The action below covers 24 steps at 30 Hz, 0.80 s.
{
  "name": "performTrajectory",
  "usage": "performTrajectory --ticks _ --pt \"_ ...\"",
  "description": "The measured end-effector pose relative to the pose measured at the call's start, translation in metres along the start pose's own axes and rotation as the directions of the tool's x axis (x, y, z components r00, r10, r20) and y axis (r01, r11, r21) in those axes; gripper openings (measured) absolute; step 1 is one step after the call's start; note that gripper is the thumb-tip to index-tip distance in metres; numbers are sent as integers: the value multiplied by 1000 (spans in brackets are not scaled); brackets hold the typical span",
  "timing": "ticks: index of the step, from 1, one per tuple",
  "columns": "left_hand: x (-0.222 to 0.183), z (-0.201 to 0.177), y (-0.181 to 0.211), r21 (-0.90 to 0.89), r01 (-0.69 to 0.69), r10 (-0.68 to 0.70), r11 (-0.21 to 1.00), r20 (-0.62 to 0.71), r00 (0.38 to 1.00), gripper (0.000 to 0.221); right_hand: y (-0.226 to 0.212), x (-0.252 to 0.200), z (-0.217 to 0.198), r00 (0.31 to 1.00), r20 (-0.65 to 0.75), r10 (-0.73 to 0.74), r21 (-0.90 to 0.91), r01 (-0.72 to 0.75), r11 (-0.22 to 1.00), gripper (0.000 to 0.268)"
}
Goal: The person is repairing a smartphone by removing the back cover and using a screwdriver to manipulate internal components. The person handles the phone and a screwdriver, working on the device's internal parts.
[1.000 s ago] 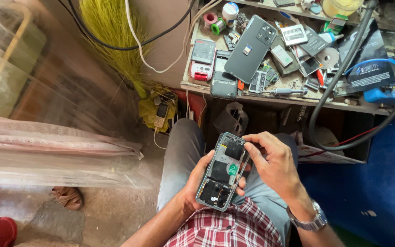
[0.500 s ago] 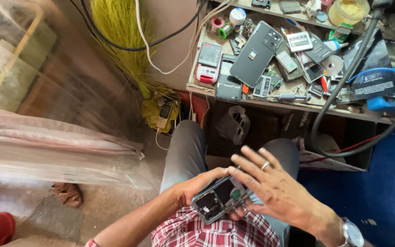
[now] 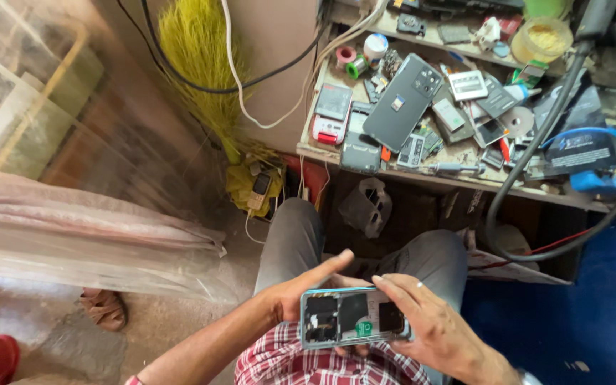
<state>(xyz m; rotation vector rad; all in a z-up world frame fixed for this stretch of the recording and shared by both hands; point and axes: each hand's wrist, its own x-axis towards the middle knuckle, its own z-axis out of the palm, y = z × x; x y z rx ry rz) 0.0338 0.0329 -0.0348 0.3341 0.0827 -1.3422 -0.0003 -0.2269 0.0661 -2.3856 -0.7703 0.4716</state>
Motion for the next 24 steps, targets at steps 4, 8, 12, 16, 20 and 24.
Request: performTrajectory --ticks 4,8,12,16,20,24 --pt "4 16 3 51 -356 352 933 73 933 86 11 -7 18 935 -74 346 330 -305 894 105" --pt "22 34 -15 592 -428 592 683 -105 799 79 12 -9 56 846 176 503 898 -347 272 100" --pt "22 45 -31 555 -544 697 629 -91 712 102 16 -8 92 889 136 437 984 -171 42 96" --pt "15 51 -26 591 -510 687 625 -107 718 105 24 -12 105 916 160 368 983 -182 27 96" --pt "12 52 -25 611 -435 657 661 -193 728 90 29 -12 108 918 236 319 964 -262 42 96" --pt "11 51 -24 718 -265 650 644 -330 685 65 33 -9 86 841 310 443 874 -436 215 96"
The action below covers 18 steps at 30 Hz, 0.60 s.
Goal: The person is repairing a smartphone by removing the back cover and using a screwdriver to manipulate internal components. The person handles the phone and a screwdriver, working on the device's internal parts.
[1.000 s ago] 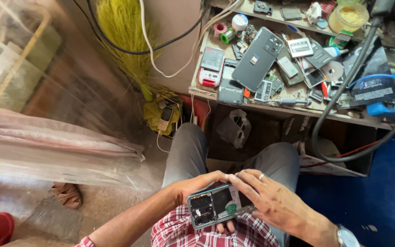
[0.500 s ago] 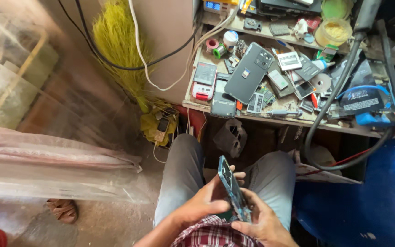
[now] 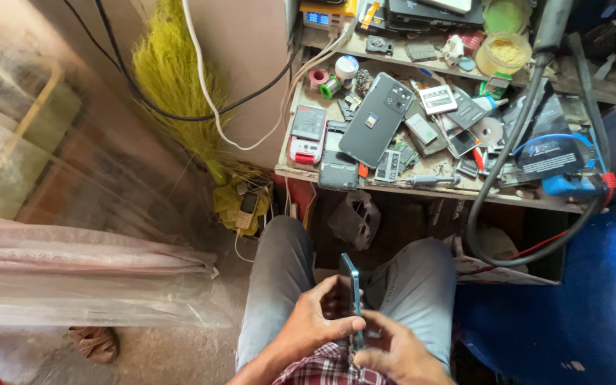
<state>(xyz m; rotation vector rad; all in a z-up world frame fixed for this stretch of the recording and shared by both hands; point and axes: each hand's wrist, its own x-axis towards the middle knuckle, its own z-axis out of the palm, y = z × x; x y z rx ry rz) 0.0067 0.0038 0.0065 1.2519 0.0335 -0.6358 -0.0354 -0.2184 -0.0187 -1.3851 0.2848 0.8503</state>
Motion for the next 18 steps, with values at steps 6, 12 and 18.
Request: performTrajectory --ticks 6,12,18 --pt "5 0 8 306 -43 81 951 -112 990 65 -51 11 -17 944 -162 -287 24 294 955 59" --pt "-2 1 24 576 56 63 816 -185 981 71 -69 26 -17 958 -32 -286 123 288 950 50" --pt "-10 3 36 681 26 127 732 -174 977 70 -62 28 -11 963 -61 -261 51 264 963 43"
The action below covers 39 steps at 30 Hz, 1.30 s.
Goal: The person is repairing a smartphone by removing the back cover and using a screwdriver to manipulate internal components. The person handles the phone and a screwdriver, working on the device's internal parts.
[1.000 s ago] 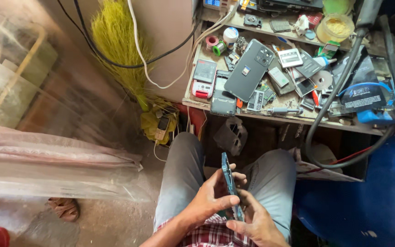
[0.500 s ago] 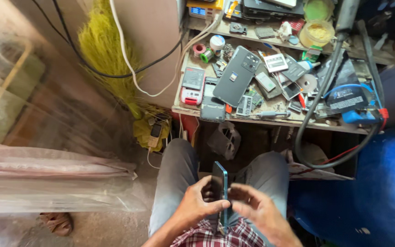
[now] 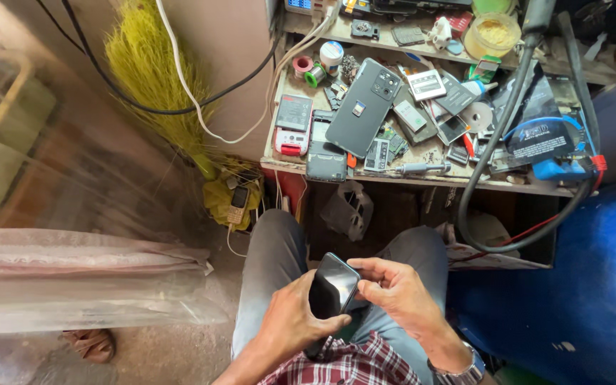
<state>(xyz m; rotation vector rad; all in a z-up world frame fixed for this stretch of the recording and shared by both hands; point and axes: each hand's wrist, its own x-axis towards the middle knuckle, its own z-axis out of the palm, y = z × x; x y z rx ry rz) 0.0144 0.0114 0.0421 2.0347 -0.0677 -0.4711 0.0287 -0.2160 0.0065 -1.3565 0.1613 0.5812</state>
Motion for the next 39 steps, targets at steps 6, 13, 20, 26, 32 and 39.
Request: performTrajectory --ticks 6,13,20,26,32,39 --pt "-3 0 -6 48 -76 75 996 23 997 74 2 -7 -1 1000 -4 10 -64 -10 998 41" --pt "-5 11 -34 236 -223 207 946 91 974 104 -1 -13 -13 977 135 165 -67 -157 985 51" --pt "-13 12 -50 273 -370 343 888 142 929 99 10 -24 -17 945 191 264 -86 -252 964 54" --pt "-17 9 -46 256 -380 347 889 166 923 98 11 -34 -10 951 156 266 -68 -259 964 51" --pt "4 -7 -55 -323 -116 238 939 367 899 85 -10 -16 -2 961 176 215 4 -219 976 55" --pt "11 -8 -67 -798 246 337 550 481 809 99 -31 13 14 976 96 196 -24 -195 981 49"
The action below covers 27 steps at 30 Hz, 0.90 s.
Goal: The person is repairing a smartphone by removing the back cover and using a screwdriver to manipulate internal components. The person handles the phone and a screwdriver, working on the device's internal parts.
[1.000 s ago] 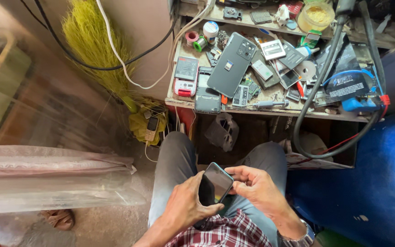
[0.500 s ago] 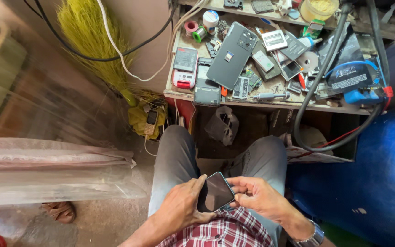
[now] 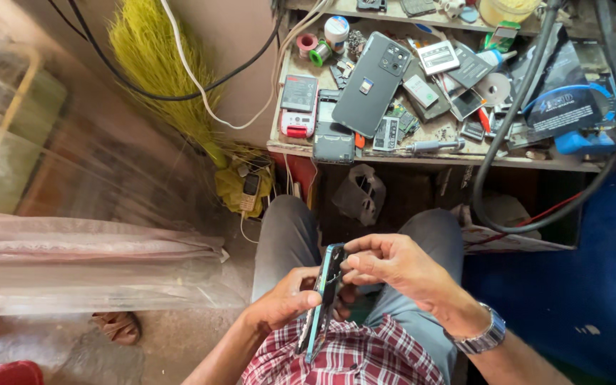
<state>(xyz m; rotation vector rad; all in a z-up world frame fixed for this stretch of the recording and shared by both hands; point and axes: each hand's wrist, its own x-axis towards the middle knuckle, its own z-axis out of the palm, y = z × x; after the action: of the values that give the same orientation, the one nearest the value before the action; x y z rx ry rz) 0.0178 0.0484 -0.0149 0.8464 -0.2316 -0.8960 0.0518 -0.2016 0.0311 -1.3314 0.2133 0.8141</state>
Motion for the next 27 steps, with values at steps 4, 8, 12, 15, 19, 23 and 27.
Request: performTrajectory --ticks 4,8,12,15,19,23,27 --pt "-3 0 -3 16 12 -11 1000 -17 1000 100 -1 1 0 999 7 37 -1 -37 999 49" --pt "-4 0 -2 29 32 -30 999 -51 998 97 0 0 -1 999 7 54 31 -54 998 49" --pt "-2 0 2 201 82 -59 976 -115 992 87 0 -3 -3 997 11 71 25 -71 997 50" --pt "-3 7 10 475 144 -35 868 -231 972 77 2 -6 -4 997 52 63 28 -65 997 52" --pt "-6 25 28 657 195 36 728 -321 946 77 2 -14 -9 989 119 83 50 -89 995 54" --pt "-8 44 43 750 264 40 607 -361 932 80 5 -21 -11 983 159 92 68 -104 992 52" --pt "-10 56 50 812 195 134 550 -316 939 86 10 -26 -11 980 188 60 31 -67 997 50"
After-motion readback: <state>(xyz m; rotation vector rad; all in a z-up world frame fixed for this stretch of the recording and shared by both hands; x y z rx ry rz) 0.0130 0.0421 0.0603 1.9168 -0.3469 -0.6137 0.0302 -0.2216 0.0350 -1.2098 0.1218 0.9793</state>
